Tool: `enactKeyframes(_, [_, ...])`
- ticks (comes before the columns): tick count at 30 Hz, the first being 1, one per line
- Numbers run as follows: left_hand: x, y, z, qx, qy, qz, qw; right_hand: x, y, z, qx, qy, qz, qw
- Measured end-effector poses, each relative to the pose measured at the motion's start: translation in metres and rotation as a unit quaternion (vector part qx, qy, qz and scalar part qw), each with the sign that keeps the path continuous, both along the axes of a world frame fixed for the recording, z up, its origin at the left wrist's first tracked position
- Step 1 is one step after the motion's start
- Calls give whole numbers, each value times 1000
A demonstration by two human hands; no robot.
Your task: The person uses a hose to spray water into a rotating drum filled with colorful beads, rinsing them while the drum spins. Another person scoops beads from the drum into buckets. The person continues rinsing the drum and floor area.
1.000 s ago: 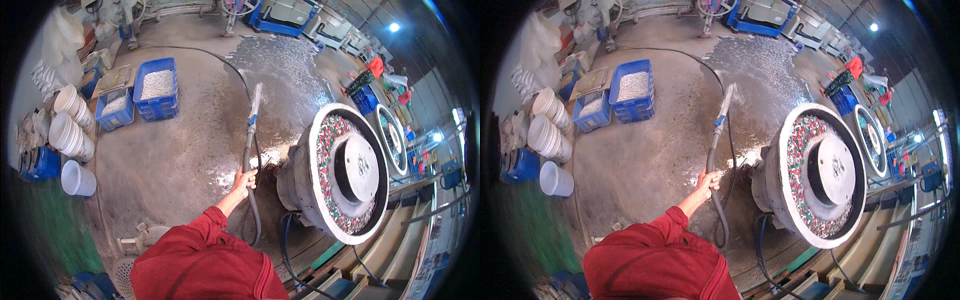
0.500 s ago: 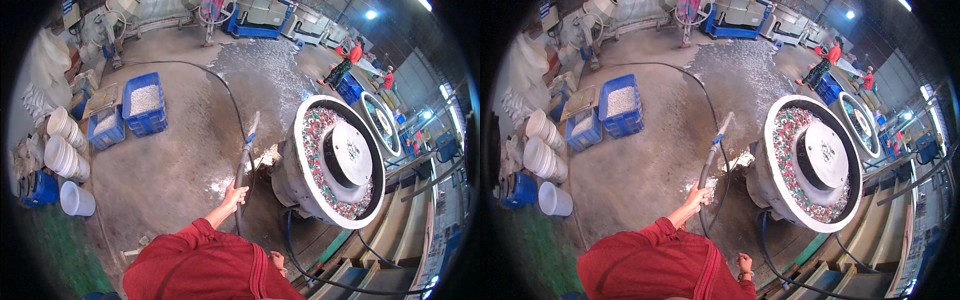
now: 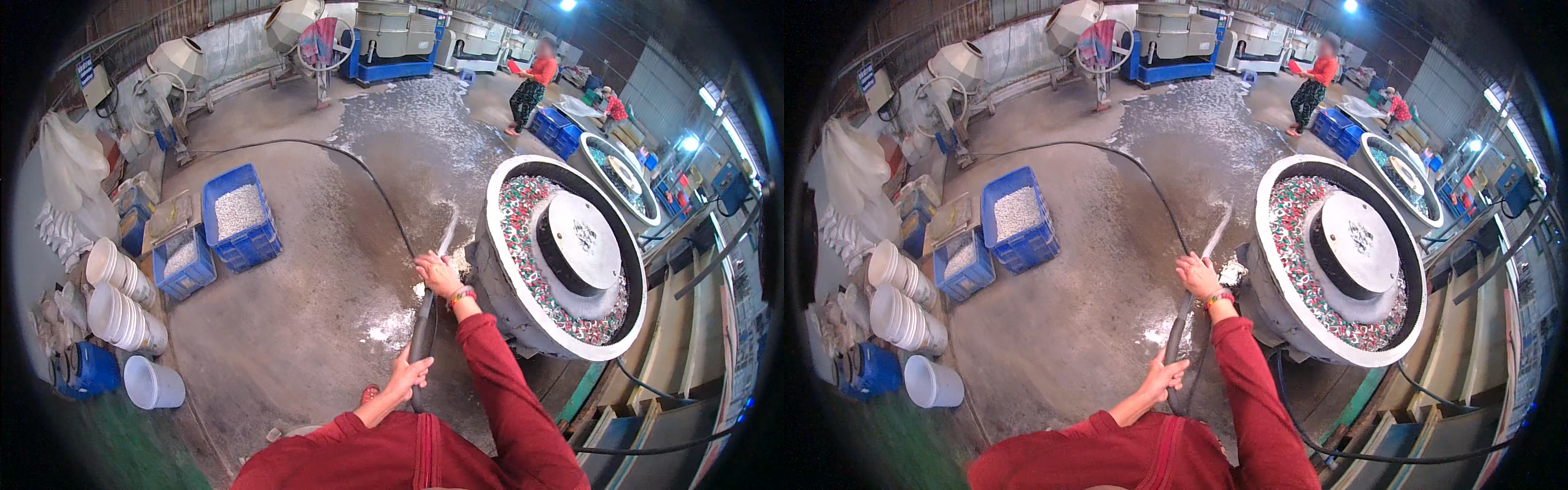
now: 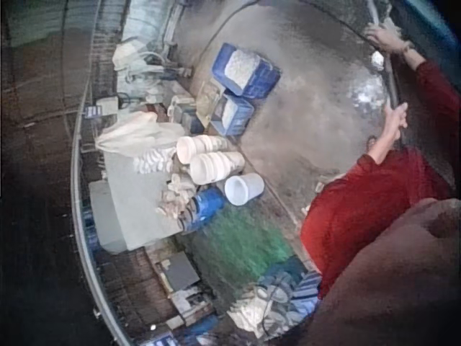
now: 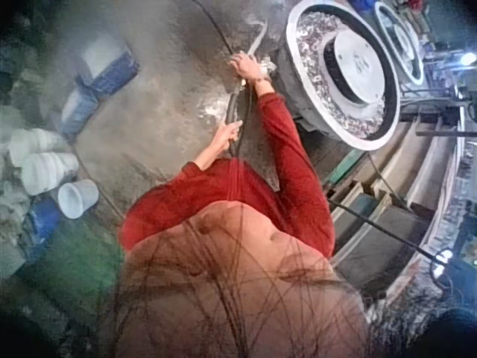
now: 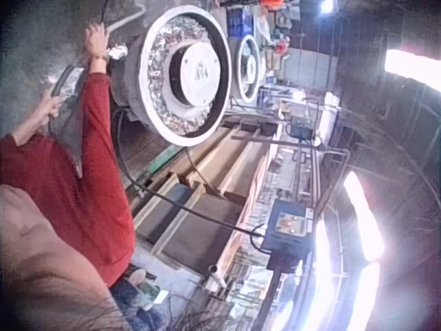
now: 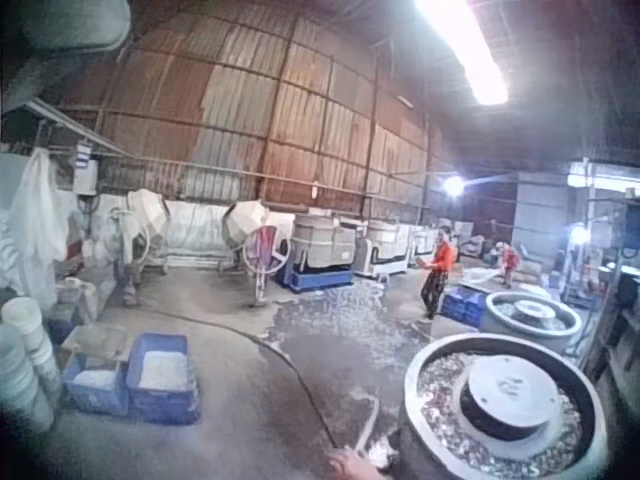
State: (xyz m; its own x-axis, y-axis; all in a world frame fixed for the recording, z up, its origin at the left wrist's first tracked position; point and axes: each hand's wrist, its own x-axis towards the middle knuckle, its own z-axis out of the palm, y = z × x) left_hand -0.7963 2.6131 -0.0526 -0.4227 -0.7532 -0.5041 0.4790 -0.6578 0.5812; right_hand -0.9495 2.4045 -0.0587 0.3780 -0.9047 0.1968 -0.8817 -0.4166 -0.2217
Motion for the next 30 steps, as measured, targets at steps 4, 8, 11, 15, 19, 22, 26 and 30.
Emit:
enactKeyframes(4, [29,-4,12,4,36,28,999,-2,-33,4,102,-29,130,986])
enactKeyframes(8, [58,-9,25,19,30,31,999,8,-40,41,175,-35,231,956])
enactKeyframes(11, [77,-12,29,24,22,26,999,17,-59,46,252,-7,249,935])
enactKeyframes(15, [90,-18,29,21,34,53,998,40,-61,47,210,4,260,942])
enactKeyframes(19, [93,-19,36,5,14,53,998,40,-54,18,89,13,261,961])
enactKeyframes(22, [88,-23,39,6,4,50,999,44,-44,5,59,60,181,980])
enactKeyframes(26, [72,-22,36,10,-11,64,998,77,-29,-1,63,214,12,975])
enactKeyframes(30, [67,-19,38,5,-28,39,999,66,-10,-13,110,203,-101,968])
